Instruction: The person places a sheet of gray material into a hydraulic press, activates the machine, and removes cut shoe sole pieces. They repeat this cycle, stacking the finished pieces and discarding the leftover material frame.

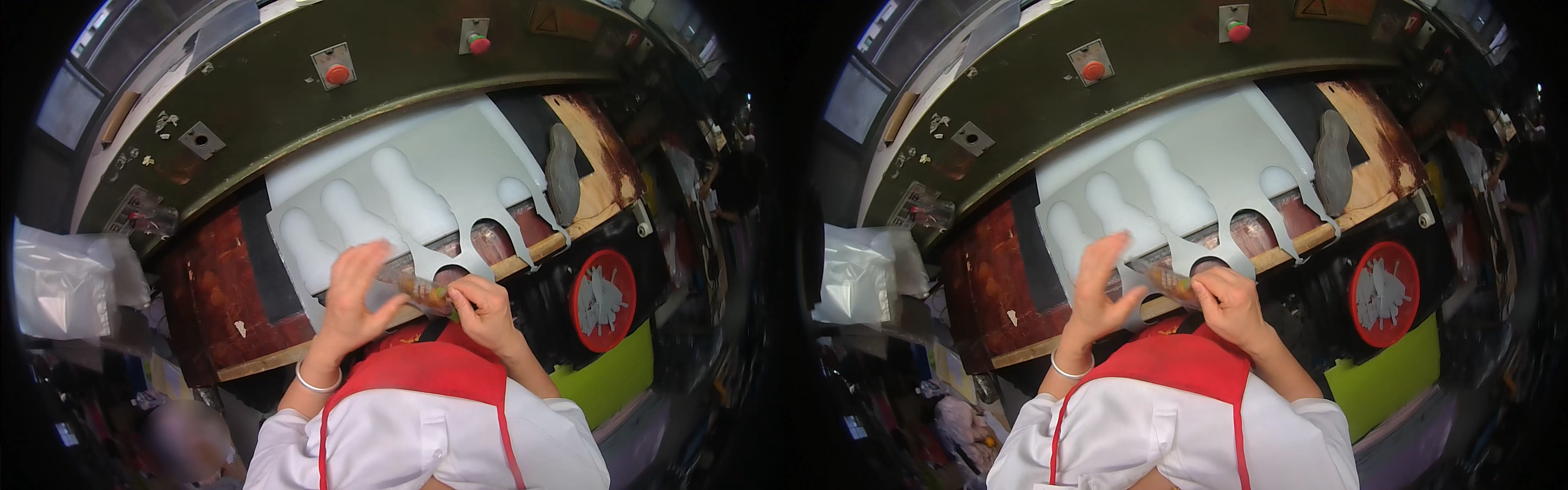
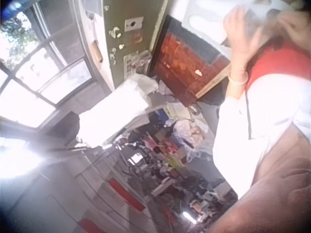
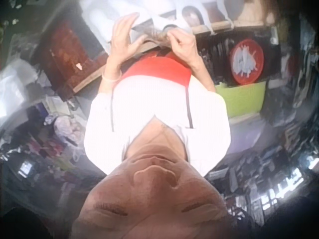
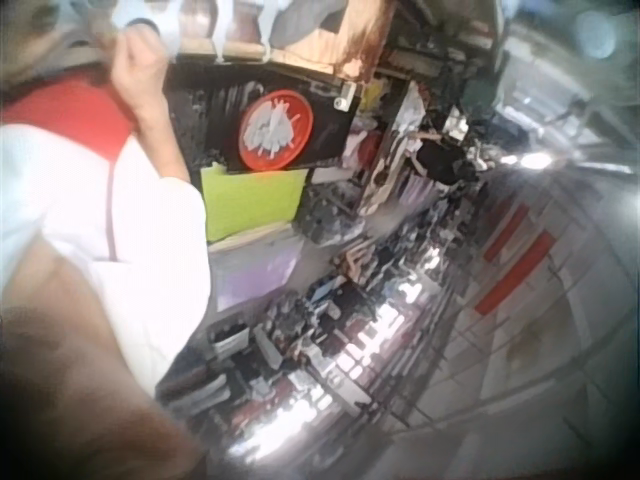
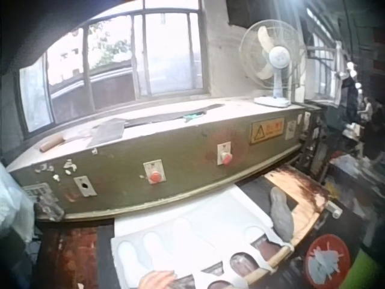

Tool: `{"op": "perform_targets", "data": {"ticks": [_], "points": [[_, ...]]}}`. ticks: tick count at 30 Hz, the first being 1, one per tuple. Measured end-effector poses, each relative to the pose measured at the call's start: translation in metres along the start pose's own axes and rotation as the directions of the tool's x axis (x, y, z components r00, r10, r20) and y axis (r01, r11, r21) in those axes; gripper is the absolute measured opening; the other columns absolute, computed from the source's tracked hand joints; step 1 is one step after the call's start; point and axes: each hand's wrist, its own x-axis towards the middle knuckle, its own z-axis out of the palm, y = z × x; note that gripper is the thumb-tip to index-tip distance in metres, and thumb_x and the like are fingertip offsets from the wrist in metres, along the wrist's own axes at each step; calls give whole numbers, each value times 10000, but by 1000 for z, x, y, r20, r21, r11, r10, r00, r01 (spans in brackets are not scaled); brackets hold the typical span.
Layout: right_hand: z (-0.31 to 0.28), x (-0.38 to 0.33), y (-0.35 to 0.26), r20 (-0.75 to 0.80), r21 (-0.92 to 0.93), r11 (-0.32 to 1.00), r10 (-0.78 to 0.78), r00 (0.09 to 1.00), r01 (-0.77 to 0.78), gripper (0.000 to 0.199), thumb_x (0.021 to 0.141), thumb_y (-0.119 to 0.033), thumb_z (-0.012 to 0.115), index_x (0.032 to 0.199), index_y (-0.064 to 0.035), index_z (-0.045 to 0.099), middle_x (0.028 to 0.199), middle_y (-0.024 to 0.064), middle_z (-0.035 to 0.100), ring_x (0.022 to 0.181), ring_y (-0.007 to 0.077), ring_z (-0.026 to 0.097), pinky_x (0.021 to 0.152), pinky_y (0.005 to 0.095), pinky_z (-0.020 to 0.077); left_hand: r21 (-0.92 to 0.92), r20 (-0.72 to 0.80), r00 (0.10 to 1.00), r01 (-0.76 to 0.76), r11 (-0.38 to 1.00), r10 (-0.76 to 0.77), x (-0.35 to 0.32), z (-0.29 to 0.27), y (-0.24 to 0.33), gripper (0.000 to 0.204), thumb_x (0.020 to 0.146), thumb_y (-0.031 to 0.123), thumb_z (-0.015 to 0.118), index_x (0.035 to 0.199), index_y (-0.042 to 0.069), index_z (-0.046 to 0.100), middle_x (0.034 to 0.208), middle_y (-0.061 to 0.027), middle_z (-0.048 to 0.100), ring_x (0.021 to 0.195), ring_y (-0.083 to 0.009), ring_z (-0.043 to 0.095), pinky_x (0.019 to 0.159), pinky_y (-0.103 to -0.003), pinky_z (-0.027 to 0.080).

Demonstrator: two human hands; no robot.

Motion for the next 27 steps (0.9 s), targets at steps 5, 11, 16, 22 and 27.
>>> {"op": "perform_targets", "data": {"ticks": [5,11,16,22,27], "points": [[3,10,-11,48,-110,981,-154,987,158,61,779,-58,657,744,-37,612,698,118,561,654,311,571,570,390,453,-16,289,956,-57,998,59,-1,14,3,220,771,114,704,969,32,654,969,-120,660,924,-300,620,825,-376,475],[9,6,-5,73,-216,901,-370,926,377,94,780,-126,619,810,-38,601,713,96,536,676,276,557,589,376,465,-124,226,974,-5,992,33,-20,33,-4,45,799,50,671,831,18,677,822,-141,671,737,-320,646,671,-371,513],[20,-8,-3,11,-52,947,-315,949,315,115,794,-135,591,748,-41,542,746,108,517,693,304,555,573,394,447,-47,629,761,242,969,-160,-32,25,-22,239,894,152,609,1083,7,626,1080,-203,639,1030,-327,602,903,-381,463],[23,-25,3,130,-69,962,-252,959,262,122,793,-87,605,755,-13,515,763,127,485,676,313,536,565,392,435,-164,577,817,123,979,-6,-47,36,-35,189,844,122,667,1004,21,661,1008,-171,659,929,-324,620,810,-391,483],[31,-28,2,-123,-67,974,-223,967,216,124,798,-77,585,763,-13,484,767,120,467,705,309,518,581,395,433,-142,536,844,69,987,18,-43,45,-26,175,831,105,674,985,23,667,968,-162,667,876,-315,633,765,-383,495]]}}
